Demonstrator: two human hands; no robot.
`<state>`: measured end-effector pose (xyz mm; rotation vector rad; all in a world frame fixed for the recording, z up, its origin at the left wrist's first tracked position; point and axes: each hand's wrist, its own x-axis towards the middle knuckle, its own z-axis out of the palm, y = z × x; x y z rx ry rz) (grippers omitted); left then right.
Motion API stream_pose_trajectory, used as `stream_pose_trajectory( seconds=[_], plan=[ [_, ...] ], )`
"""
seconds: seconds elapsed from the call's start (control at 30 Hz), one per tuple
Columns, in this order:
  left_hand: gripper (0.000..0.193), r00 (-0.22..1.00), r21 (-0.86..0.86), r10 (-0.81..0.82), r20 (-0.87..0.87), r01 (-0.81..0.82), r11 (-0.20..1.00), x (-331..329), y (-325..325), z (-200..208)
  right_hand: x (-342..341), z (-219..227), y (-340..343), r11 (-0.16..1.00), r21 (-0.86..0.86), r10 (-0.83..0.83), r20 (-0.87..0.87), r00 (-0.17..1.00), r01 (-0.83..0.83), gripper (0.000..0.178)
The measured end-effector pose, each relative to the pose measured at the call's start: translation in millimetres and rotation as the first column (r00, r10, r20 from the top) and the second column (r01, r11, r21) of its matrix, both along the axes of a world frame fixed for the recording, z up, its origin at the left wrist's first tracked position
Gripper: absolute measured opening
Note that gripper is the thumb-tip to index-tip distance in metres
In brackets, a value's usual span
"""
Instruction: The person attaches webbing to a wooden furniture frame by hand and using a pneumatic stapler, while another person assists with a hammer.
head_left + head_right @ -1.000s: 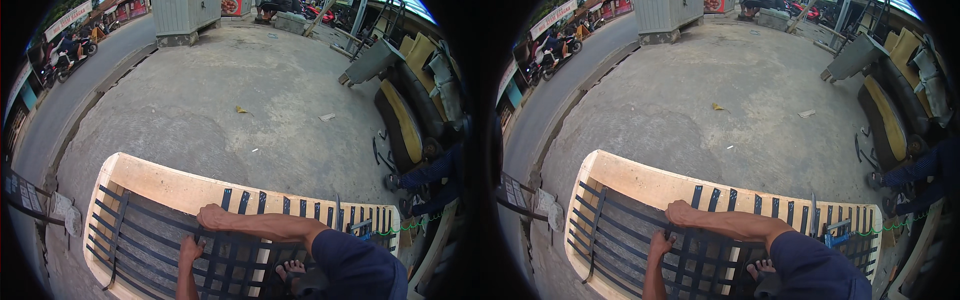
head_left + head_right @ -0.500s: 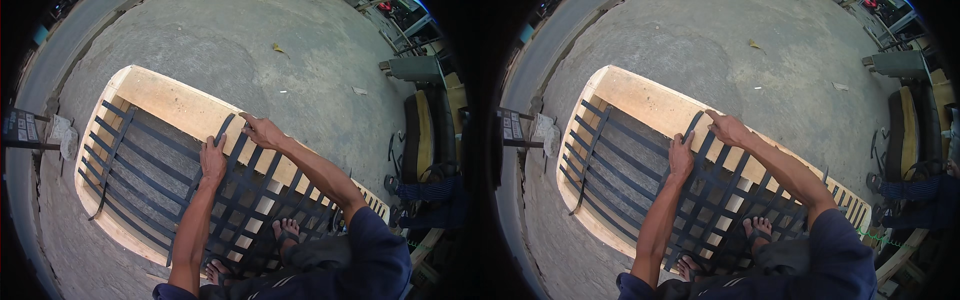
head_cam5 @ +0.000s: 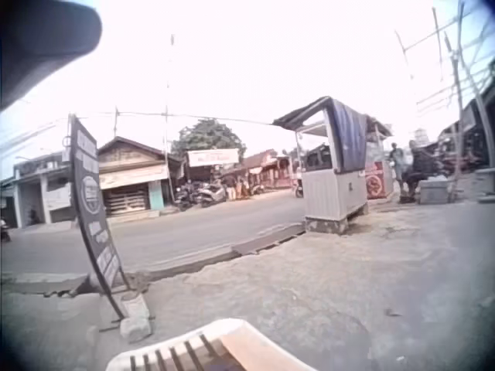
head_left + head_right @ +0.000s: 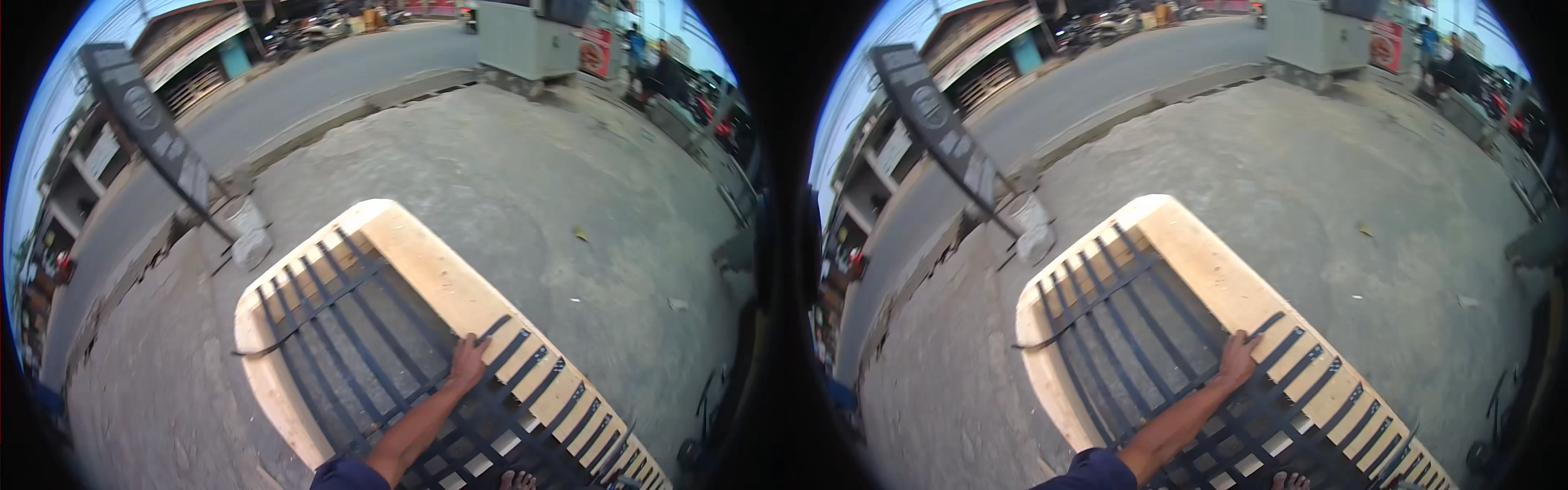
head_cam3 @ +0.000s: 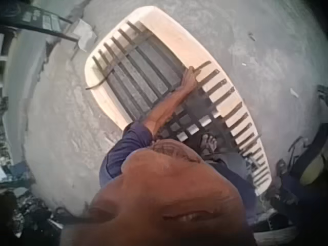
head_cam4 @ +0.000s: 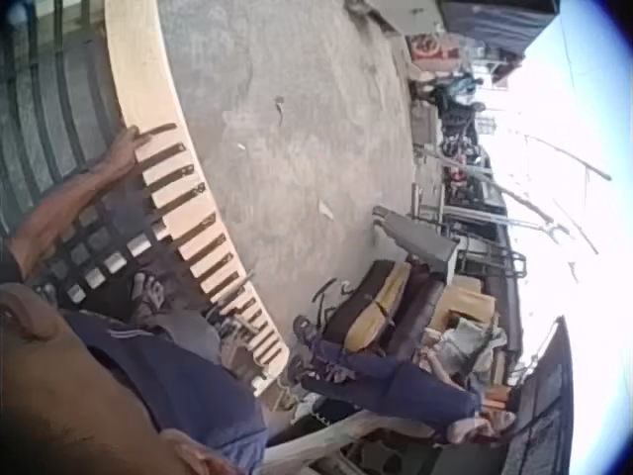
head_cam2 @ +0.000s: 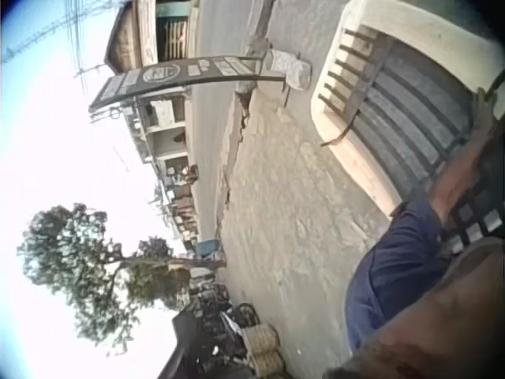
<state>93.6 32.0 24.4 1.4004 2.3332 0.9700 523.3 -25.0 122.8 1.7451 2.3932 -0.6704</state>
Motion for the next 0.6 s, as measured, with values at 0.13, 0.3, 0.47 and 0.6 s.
stream_pose_trajectory(
  seconds=[0.13,0.3,0.47,0.6],
  plan=[
    [0.057,0.999,0.087,0.041,-0.013,-0.039,0.995,-34.2,-15.1,6.7,-49.7,-12.0,-31.2,0.988,-0.117,0.095,-0.065,0.993,-0.102,0.038],
    [0.043,0.962,0.081,0.205,0.181,-0.222,0.972,-48.0,-16.5,6.7,68.2,-9.9,44.6,0.994,-0.074,0.086,0.127,0.988,-0.077,0.048],
    [0.042,0.973,0.104,0.151,0.175,-0.171,0.980,-56.0,-11.3,-17.5,208.2,-27.7,96.6,0.998,0.005,-0.053,0.493,0.868,0.058,0.068],
    [0.041,0.946,0.075,0.187,0.265,-0.214,0.974,-50.6,-8.2,-15.1,200.3,-16.5,79.9,0.998,-0.010,-0.042,0.556,0.830,0.058,0.075]
  ],
)
